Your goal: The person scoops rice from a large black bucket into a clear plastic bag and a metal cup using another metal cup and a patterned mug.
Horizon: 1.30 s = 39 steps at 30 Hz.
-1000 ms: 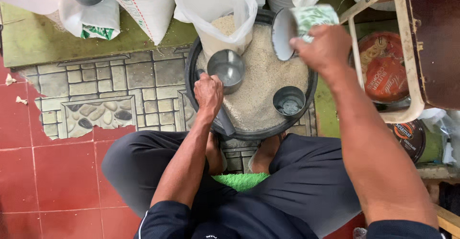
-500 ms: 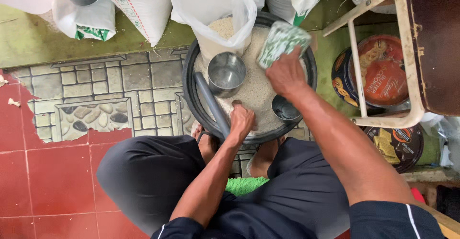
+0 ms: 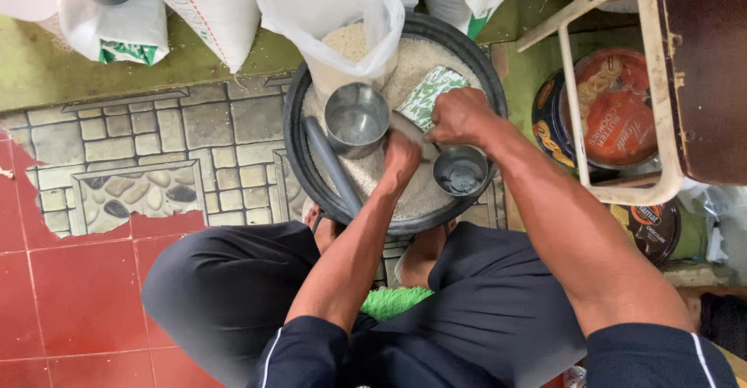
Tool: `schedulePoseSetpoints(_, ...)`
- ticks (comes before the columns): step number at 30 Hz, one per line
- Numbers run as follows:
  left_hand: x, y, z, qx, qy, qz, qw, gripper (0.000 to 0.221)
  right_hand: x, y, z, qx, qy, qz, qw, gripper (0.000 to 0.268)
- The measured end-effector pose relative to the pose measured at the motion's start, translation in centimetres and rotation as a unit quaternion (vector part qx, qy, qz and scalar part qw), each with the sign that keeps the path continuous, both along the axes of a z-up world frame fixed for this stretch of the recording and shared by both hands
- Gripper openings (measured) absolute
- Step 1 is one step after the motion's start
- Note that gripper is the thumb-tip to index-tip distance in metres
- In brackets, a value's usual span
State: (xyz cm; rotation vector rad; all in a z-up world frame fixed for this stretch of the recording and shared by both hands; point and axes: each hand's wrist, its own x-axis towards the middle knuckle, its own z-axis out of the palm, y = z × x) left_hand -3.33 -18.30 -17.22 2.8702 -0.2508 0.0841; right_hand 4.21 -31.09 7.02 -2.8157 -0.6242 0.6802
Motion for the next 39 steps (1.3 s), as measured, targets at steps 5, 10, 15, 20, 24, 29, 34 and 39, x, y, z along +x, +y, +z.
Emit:
schedulePoseSetpoints(5, 1.7, -1.4, 15.0, -0.272, 0.242, 0.155, 0.918, 0.02, 0.9, -2.6, -2.4, 0.063, 0.072, -0.07, 0.993, 0.037)
schedulePoseSetpoints(10, 1.1, 0.7, 18.6, -0.43, 0.299, 0.165, 0.836, 0.045, 0.3, -0.6, 1.0, 0.017, 0.049, -0.055, 0.997, 0.043)
schedulePoseSetpoints(15, -3.8, 3.7, 24.5, -0.488, 0.122, 0.06, 0.862, 0.04, 0.3, 1.3, -2.6, -0.079, 0.011, -0.035, 0.996, 0.051)
schedulePoseSetpoints(20, -6.6, 1.7, 28.0, -0.358, 0.269, 0.137, 0.884, 0.059, 1.4, -1.5, -4.3, -0.025, 0.046, -0.1, 0.994, 0.061)
schedulePoseSetpoints(24, -6.8, -1.4, 22.7, -0.255, 0.323, 0.125, 0.903, 0.079, 1.8, -2.5, 2.1, 0.061, 0.059, -0.187, 0.979, 0.062)
schedulePoseSetpoints(29, -7.1, -2.8, 15.6, -0.273, 0.223, 0.084, 0.932, 0.032, 1.6, -5.6, -0.6, 0.241, 0.081, -0.289, 0.923, 0.052)
schedulePoseSetpoints(34, -8.0, -1.1, 18.2, -0.332, 0.15, 0.077, 0.928, 0.015, 1.0, -5.4, 4.6, 0.299, 0.07, -0.276, 0.911, 0.06)
schedulePoseSetpoints(39, -9.0, 3.3, 23.1, -0.34, 0.219, 0.119, 0.907, 0.02, 0.3, -3.8, 10.5, 0.255, 0.082, -0.323, 0.908, 0.044)
